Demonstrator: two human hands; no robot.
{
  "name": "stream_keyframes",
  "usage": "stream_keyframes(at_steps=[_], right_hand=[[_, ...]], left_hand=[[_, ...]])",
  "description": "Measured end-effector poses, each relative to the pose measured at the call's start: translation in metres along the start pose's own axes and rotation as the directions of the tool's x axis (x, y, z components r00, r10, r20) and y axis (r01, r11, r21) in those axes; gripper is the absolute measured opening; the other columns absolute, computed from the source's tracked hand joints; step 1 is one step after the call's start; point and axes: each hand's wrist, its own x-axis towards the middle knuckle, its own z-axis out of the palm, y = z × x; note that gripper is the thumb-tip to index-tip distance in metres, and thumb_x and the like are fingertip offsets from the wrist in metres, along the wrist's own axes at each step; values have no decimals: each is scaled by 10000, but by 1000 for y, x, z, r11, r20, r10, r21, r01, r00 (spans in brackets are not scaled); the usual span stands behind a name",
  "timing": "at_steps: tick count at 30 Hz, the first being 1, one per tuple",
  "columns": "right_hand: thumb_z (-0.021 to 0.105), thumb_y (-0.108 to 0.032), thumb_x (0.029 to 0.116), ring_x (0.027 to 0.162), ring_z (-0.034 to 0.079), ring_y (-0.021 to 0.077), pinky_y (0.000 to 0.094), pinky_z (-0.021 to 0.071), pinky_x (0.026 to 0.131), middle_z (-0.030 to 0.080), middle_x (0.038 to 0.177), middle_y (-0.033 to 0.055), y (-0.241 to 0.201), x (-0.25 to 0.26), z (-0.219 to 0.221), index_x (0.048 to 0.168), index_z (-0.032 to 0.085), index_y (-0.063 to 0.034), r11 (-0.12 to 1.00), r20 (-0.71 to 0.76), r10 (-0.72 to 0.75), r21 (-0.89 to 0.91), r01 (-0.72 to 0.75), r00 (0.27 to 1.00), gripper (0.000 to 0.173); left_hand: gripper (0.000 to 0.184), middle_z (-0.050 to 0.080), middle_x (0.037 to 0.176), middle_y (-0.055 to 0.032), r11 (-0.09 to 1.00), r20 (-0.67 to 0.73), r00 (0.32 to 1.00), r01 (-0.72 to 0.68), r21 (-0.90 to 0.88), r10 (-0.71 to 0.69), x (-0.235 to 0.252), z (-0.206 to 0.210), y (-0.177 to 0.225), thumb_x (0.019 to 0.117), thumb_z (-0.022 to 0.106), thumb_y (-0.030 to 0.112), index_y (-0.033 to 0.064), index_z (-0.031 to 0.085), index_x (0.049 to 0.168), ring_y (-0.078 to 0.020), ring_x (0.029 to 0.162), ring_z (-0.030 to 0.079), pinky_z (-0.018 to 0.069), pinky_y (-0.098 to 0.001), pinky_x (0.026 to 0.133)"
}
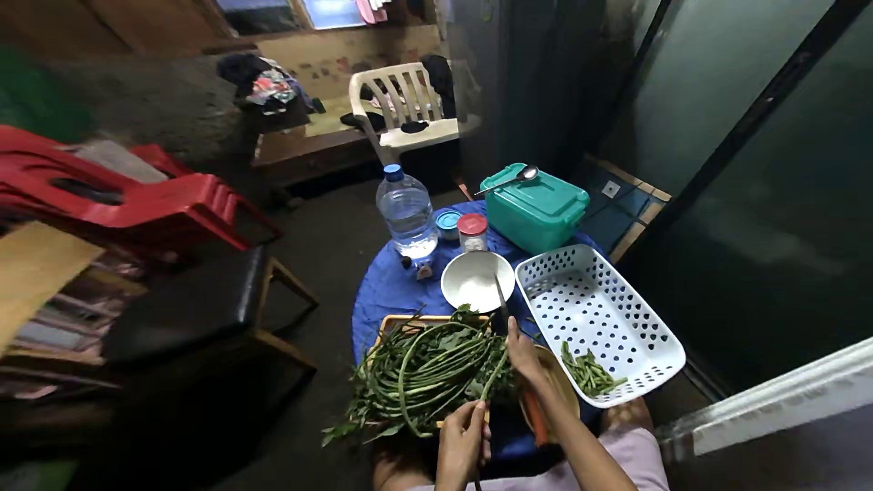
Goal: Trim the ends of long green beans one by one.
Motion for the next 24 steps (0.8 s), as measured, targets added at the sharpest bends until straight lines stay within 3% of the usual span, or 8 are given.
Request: stream_keyframes(at_steps=[1,4,8,10,15,18,21,24], right_hand=[[145,-539,1099,1085,638,409,570,478,964,651,1170,297,-1,6,-5,1241,642,67,1000,-14,2,-2,-2,1000,797],[137,-560,1092,997,653,383,548,516,887,639,1171,278,4,25,-23,1372,549,31,1000,15,19,-22,-18,1000,773],[146,-565,1090,763,619,293,482,529,740,635,1053,206,5,17,-42,1598,299,-160,999,107,8,-49,-3,994,667],[158,-565,1091,666,571,250,445,517,664,615,908,152,6,4,-46,1622,267,-196,1000,105,-20,12,19,994,656],[172,-532,1101,493,482,126,315,471,513,498,636,0,14,-35,-62,1495,497,-170,976,172,-163,172,133,972,627],[165,-546,1094,524,479,123,323,468,543,508,661,-7,35,-47,-72,1458,546,-173,961,221,-269,118,248,937,646],[143,-545,1089,588,515,182,399,495,615,538,721,49,59,-56,-80,1348,593,-94,953,177,-296,-1,301,938,687],[170,-508,1105,688,562,215,432,515,717,582,801,102,71,-72,-94,1280,610,0,973,56,-231,5,231,971,694]], left_hand=[[262,619,641,-27,1000,-13,1000,-5,-22,5,-3,-3,2,1090,487,142,-33,677,1131,-80,445,546,495,-232,441],[269,603,620,-16,995,-22,1000,-2,-101,-1,-8,-15,4,1092,474,129,-39,679,1139,-66,433,523,470,-214,424],[277,590,610,-11,985,18,999,29,-169,-26,2,-17,3,1094,463,122,-44,682,1134,-54,436,507,448,-195,425],[276,582,610,-13,982,36,999,38,-184,-32,9,-11,4,1095,467,125,-45,683,1118,-55,434,498,441,-194,421],[275,588,628,-11,983,102,995,31,-180,-12,17,4,7,1092,475,129,-42,686,1135,-47,440,484,427,-190,422],[276,576,635,11,983,202,979,34,-181,3,17,15,18,1092,470,135,-20,697,1122,-31,463,471,402,-176,435],[275,560,633,22,981,322,946,80,-178,-19,15,29,23,1092,463,133,-15,690,1141,-22,461,455,388,-167,430],[261,561,633,28,991,394,919,67,-118,-15,15,50,21,1088,479,142,-14,685,1126,-20,466,462,395,-169,439]])
